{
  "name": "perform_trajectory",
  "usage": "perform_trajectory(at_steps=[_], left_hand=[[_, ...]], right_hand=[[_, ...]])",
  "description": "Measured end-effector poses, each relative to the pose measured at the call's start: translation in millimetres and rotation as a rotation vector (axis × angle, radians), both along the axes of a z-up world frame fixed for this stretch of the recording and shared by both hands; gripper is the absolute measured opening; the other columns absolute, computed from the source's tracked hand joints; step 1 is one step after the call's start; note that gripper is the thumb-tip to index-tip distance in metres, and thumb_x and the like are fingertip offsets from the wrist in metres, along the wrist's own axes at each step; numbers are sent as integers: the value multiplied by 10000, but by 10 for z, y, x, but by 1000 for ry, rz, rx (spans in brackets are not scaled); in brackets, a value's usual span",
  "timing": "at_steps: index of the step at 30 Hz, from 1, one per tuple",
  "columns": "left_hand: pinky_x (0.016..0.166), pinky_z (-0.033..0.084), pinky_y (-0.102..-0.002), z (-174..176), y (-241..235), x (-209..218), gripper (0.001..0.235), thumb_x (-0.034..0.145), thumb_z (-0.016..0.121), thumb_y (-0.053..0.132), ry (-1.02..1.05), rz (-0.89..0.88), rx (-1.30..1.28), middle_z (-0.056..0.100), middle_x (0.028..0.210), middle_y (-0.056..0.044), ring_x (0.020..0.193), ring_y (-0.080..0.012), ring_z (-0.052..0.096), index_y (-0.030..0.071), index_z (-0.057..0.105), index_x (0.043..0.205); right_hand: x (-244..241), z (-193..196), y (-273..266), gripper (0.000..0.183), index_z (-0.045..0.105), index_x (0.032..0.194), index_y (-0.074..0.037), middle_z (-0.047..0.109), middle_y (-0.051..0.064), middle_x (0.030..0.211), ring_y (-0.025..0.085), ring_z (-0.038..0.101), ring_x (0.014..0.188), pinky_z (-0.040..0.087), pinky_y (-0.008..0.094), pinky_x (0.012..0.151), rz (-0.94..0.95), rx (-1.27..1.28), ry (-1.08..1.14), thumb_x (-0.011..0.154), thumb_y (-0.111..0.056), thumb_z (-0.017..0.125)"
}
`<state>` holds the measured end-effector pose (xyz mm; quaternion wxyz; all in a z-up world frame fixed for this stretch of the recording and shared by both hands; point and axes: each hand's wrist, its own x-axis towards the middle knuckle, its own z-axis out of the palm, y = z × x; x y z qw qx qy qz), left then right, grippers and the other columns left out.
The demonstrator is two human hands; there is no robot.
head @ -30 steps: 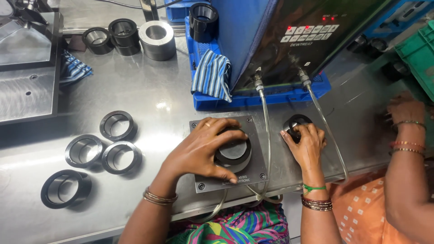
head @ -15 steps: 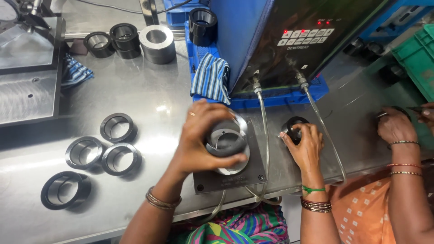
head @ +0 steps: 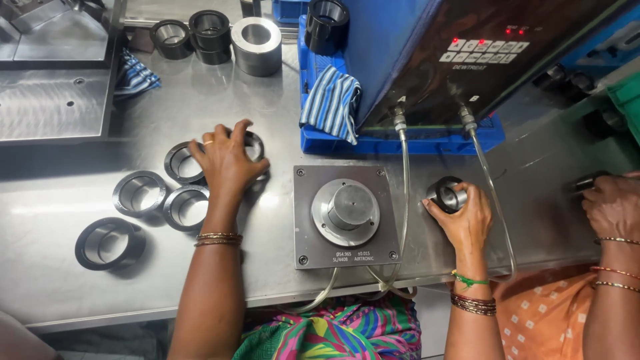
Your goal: The worker is using a testing machine to inspect and verify the dimensions of cylindrical metal bearing rings, then marking them with a pen.
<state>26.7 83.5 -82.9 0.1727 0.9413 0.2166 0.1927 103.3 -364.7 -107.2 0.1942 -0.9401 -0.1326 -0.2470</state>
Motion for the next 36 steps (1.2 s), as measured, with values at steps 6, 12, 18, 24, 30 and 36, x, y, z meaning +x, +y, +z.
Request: perform_trajectory(at_steps=[6, 12, 18, 24, 30, 36], left_hand=[[1135, 93, -697, 98, 225, -87, 735, 519, 929, 419, 270, 199, -133, 570, 1322, -130, 1339, -373, 429, 290, 706, 1207], [1136, 53, -701, -41, 388, -93, 329, 641, 870, 293, 329, 227, -124, 668, 1171, -67, 1297, -335, 492, 216, 778, 948], [1223, 176, -664, -299, 523, -166, 121, 1048, 668, 167, 99, 260, 49, 729, 780, -119, 911, -307, 704, 122, 771, 1004], [1117, 179, -707, -9, 332, -175, 80, 802, 713, 105, -112, 131, 102, 730, 912, -89, 981, -322, 662, 105, 744, 877], [1110, 216, -682, 103, 193, -139, 100, 813, 712, 132, -151, 13, -20, 688, 918, -57, 981, -303, 635, 115, 724, 911], [1134, 223, -623, 217, -72, -129, 144, 821, 681, 129, -250, -159, -155, 643, 955, -40, 992, -257, 607, 132, 717, 960]], right_hand=[[-191, 57, -17, 510, 563, 1041, -100, 668, 45, 964, 170, 632, 874, 520, 312, 747, -138, 546, 449, 721, -300, 906], [-559, 382, 104, 527, 554, 1212, -85, 598, 58, 1132, 124, 588, 1010, 494, 252, 870, 359, 1189, 518, 830, -210, 894], [-755, 1211, 984, 660, 550, 1095, -96, 686, 71, 1233, 197, 691, 1102, 563, 361, 993, 497, 552, 288, 623, -319, 954], [-855, 1392, 1583, 726, 554, 1067, -66, 696, 96, 1044, 326, 701, 1002, 401, 556, 1158, 644, 182, -9, 564, -358, 987], [-909, 1281, 1619, 679, 566, 1112, -70, 675, 125, 1149, 371, 635, 1113, 448, 498, 1084, 610, 198, 21, 644, -358, 963], [-927, 1209, 1608, 721, 565, 1197, -59, 669, 143, 1214, 354, 644, 1175, 408, 539, 1177, 604, 229, -9, 668, -371, 942]])
